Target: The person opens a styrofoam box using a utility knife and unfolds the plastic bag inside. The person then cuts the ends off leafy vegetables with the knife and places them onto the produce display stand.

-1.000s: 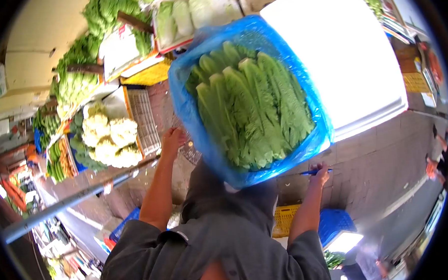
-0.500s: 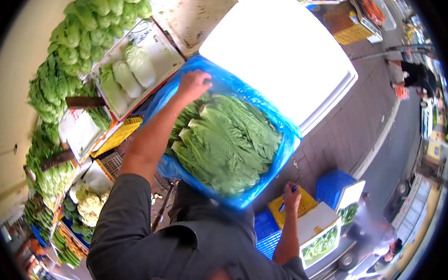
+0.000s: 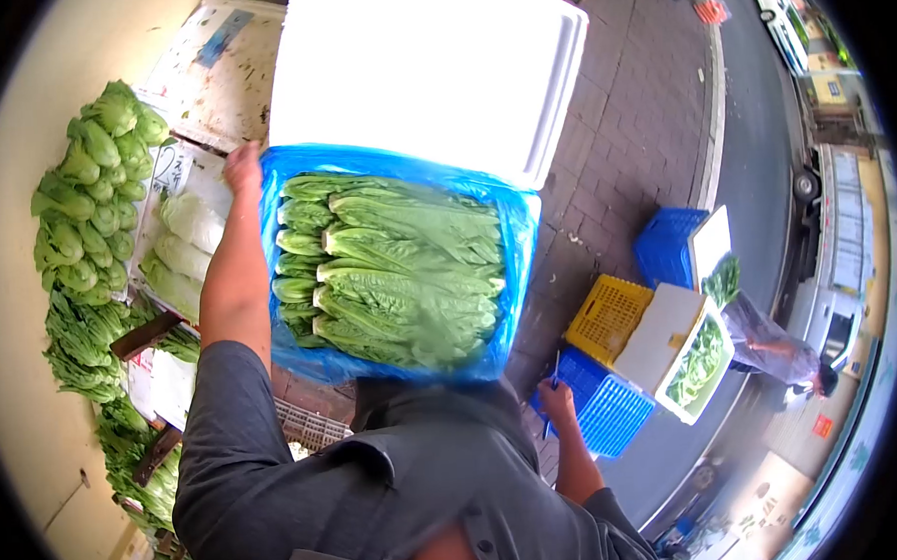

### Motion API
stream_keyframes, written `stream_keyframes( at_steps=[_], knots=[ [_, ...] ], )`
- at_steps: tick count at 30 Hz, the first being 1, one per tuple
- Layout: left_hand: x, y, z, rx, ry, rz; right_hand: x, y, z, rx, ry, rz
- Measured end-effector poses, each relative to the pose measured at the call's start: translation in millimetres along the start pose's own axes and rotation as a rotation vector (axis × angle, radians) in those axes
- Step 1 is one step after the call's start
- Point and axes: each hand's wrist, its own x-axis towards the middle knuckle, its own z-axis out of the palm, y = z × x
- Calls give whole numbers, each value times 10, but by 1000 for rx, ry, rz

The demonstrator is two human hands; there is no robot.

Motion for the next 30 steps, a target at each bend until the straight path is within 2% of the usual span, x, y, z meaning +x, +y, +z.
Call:
stream_keyframes(
  at_steps=[1,3,6,7,8,9,10,11,12,13,14,15,16,18,20,22,23,25,26,28,30],
  knots=[
    [-24,-112,-108,73,175,-43,-19,-68,-15,11,11,-7],
    [-226,27,-604,196,234,-234,97,-107,-82,38,6,-23],
    [-575,-175,-1155,179,248,-183,478,-142,-205,115,-60,-43],
    [-795,-296,-1314,87,276,-193,632,-205,-243,150,-99,-51],
    [-1143,-319,-1473,-37,316,-187,787,-253,-291,168,-149,-55],
    [-1600,-141,-1633,47,376,-169,1050,-251,-373,211,-247,-99],
    [-2102,-124,-1814,314,314,-4,1329,-334,-472,120,-284,-92],
    [-2674,89,-1945,191,207,-36,1486,-491,-596,-6,-274,-146],
    [-3221,276,-1957,-24,308,-162,1605,-692,-682,-119,-260,-213],
    [-3786,-11,-1904,-89,292,-322,1869,-779,-786,-56,-257,-200],
    [-4343,224,-1953,-228,240,-484,2090,-934,-948,-31,-349,-248],
    [-4914,120,-1911,-41,239,-468,2303,-1110,-1129,-20,-375,-245],
    [-5354,387,-1982,40,179,-590,2443,-1266,-1253,0,-391,-239],
    [-6557,-363,-1744,60,2,-781,2382,-1602,-1406,-44,-285,-341],
    [-7379,-230,-1746,131,-42,-780,2364,-1828,-1465,-106,-280,-352],
    [-8145,-609,-1606,704,-544,-410,2313,-1963,-1472,-188,-352,-370],
    [-8399,-607,-1616,404,-434,-691,2301,-1962,-1462,-246,-427,-378],
    [-8941,-665,-1513,27,-178,-1002,2187,-1934,-1326,-367,-531,-393],
    [-9242,-799,-1363,-31,-47,-1058,2110,-1882,-1246,-429,-560,-402],
    [-9340,-864,-1312,-127,45,-1167,1854,-1781,-1050,-508,-604,-439],
    [-9332,-830,-1385,-194,16,-1242,1467,-1658,-793,-537,-664,-485]
  ],
)
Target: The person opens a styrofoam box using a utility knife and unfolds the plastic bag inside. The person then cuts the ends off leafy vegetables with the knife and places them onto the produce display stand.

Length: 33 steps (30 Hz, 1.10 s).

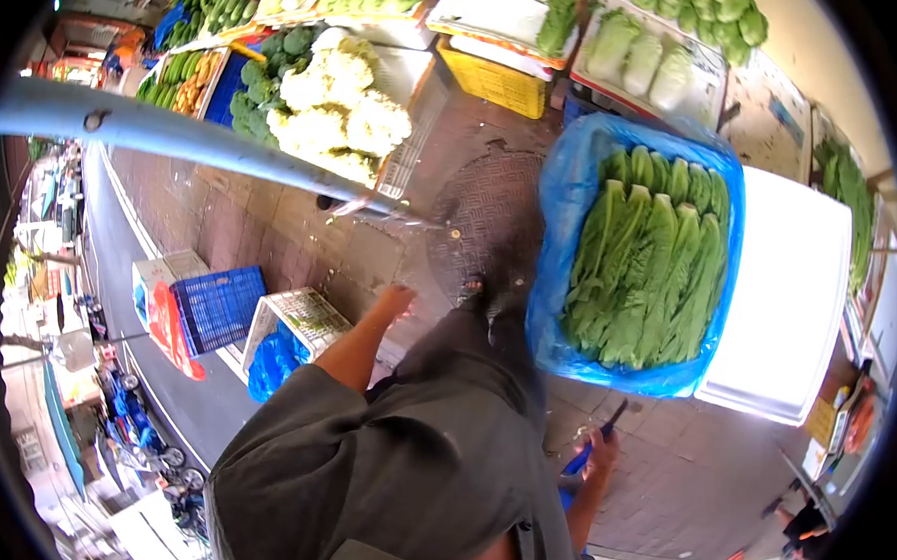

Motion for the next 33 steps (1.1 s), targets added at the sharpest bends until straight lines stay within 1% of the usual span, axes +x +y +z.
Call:
stream_keyframes(
  at_steps=[1,2,4,5,6,8,10,13,15,16,18,19,20,22,24,25,27,29,30,32,33],
  knots=[
    [-53,21,-22,-31,-7,-17,-154,-191,217,-61,-56,-27],
    [-176,209,-94,-83,32,18,-296,-404,464,-119,-114,-55],
    [-483,673,-363,-227,63,3,-296,-618,835,-202,-216,-125],
    [-695,936,-524,-326,52,-51,-241,-653,949,-235,-260,-165],
    [-821,1015,-583,-432,49,-102,-182,-726,1048,-271,-312,-212],
    [-839,630,-450,-423,181,117,-122,-907,1267,-260,-453,-219],
    [-1005,213,-216,-462,289,172,10,-1073,1420,-360,-586,-241],
    [-1455,-519,226,-542,345,-5,103,-1380,1678,-538,-659,-212],
    [-1860,-1021,569,-523,306,-159,244,-1563,1767,-713,-709,-301],
    [-2063,-1230,704,-514,293,-236,260,-1663,1841,-733,-728,-328],
    [-2425,-1256,761,-695,279,-503,197,-1797,1933,-744,-721,-364],
    [-2609,-1115,639,-881,261,-685,131,-1825,2000,-735,-705,-379],
    [-2619,-1200,663,-888,259,-716,72,-1835,2050,-729,-691,-394],
    [-2594,-1381,675,-899,248,-782,23,-1768,2088,-820,-676,-409],
    [-2440,-1512,664,-988,313,-705,-72,-1650,2171,-899,-661,-461],
    [-2326,-1598,615,-1030,353,-664,-30,-1508,2180,-844,-625,-436],
    [-2147,-1813,596,-971,447,-566,-45,-1276,2261,-962,-524,-451],
    [-1866,-2020,440,-905,547,-452,62,-1003,2318,-1030,-517,-404],
    [-1776,-2134,337,-925,548,-462,-84,-928,2457,-1101,-548,-469],
    [-1680,-2340,74,-966,548,-483,-237,-720,2725,-1113,-561,-409],
    [-1645,-2455,-119,-924,555,-501,-294,-606,2888,-1117,-567,-376]
  ],
)
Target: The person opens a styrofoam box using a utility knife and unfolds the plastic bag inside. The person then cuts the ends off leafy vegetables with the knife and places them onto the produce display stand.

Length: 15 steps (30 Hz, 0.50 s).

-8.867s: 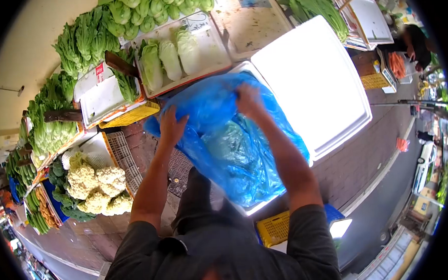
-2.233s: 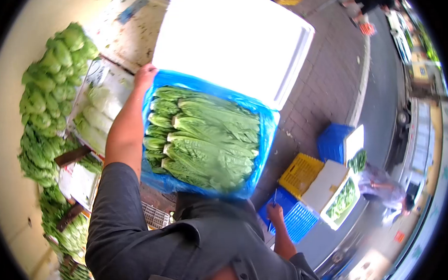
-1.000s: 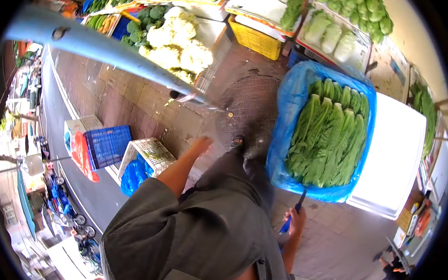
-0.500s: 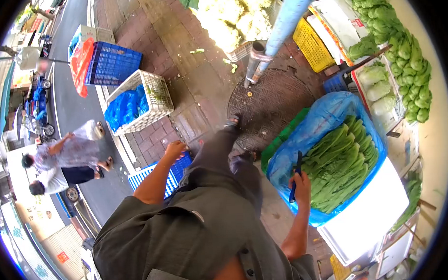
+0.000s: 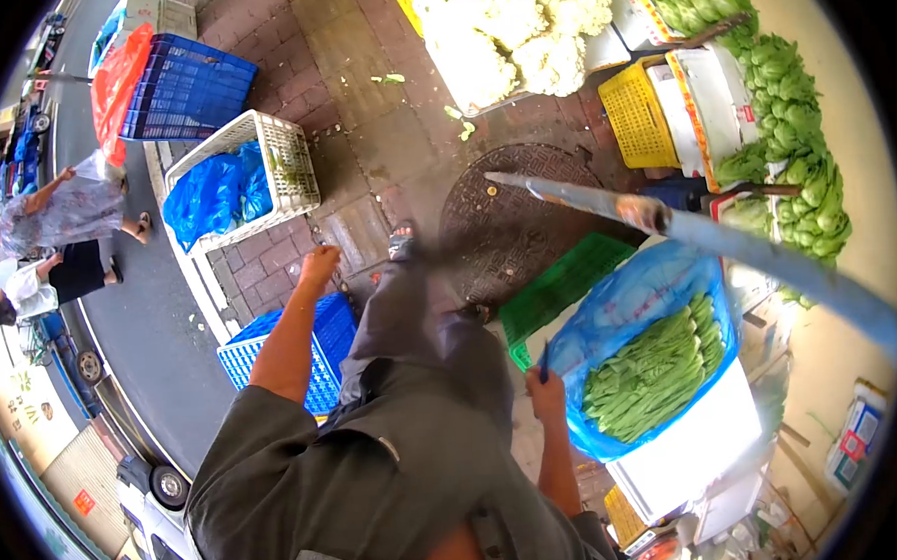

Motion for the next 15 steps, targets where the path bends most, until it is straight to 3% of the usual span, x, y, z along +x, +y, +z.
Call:
stream_keyframes(
  at_steps=[2,4,6,8,10,14,15],
  knots=[
    [293,87,-274,95,30,-6,243,-176,274,-118,-39,7],
    [933,-297,-524,157,96,-35,719,-268,534,-497,-33,-98],
    [1260,-353,-813,187,220,153,1280,-225,820,-521,12,-191],
    [1619,-383,-1115,172,203,38,1996,-158,1082,-631,34,-250],
    [1915,-417,-1342,335,246,67,2742,-203,1372,-757,86,-359],
    [3052,-1452,-1741,1199,273,399,4470,92,1829,-947,46,-590],
    [3417,-1800,-1871,1169,339,340,4806,111,1954,-1001,29,-546]
  ],
)
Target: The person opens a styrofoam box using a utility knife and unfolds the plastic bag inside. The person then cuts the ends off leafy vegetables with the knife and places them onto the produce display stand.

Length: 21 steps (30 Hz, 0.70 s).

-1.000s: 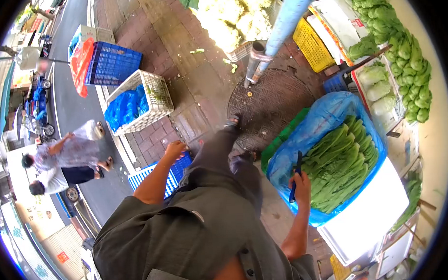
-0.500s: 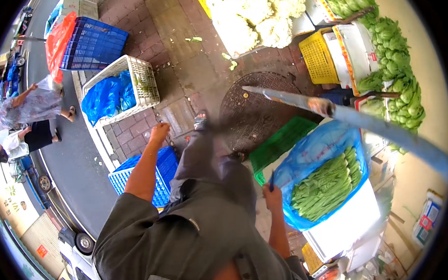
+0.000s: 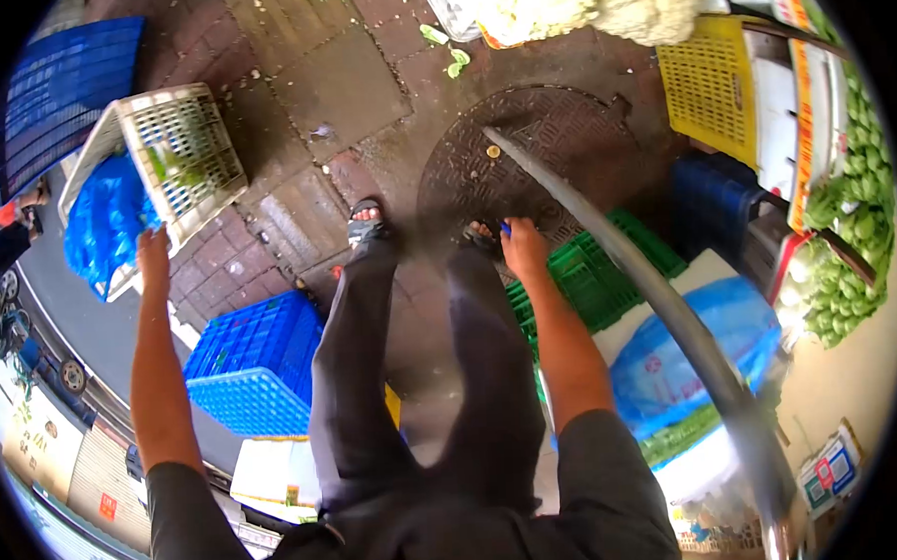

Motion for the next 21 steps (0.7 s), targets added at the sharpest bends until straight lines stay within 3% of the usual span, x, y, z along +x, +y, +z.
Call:
stream_keyframes(
  at_steps=[1,3,7,8,9,11,12,14,15,17,19,21],
  knots=[
    [166,-130,401,-13,24,-86,309,39,130,-46,-44,23],
    [354,-28,359,265,48,-16,844,209,476,-96,-12,-80],
    [634,453,332,-972,29,-713,1680,453,1070,-270,-36,-69],
    [660,464,277,-982,5,-752,1787,501,1207,-307,-60,-56],
    [642,462,220,-991,-17,-792,1874,602,1382,-305,65,-127],
    [474,440,191,-1079,16,-494,2033,602,1563,-356,17,51],
    [514,591,69,-1115,-10,-684,2065,644,1646,-348,33,100],
    [417,768,24,-1085,34,-676,2081,679,1759,-329,63,182],
    [358,863,40,-1108,64,-653,2068,560,1722,-272,-18,204],
    [139,1164,48,-845,11,-635,2019,107,1496,-177,-174,241],
    [-42,1796,-127,-824,30,-609,2080,-236,1478,27,23,-9],
    [-267,2303,-92,-999,43,-601,2531,-603,1250,130,258,-110]
  ],
)
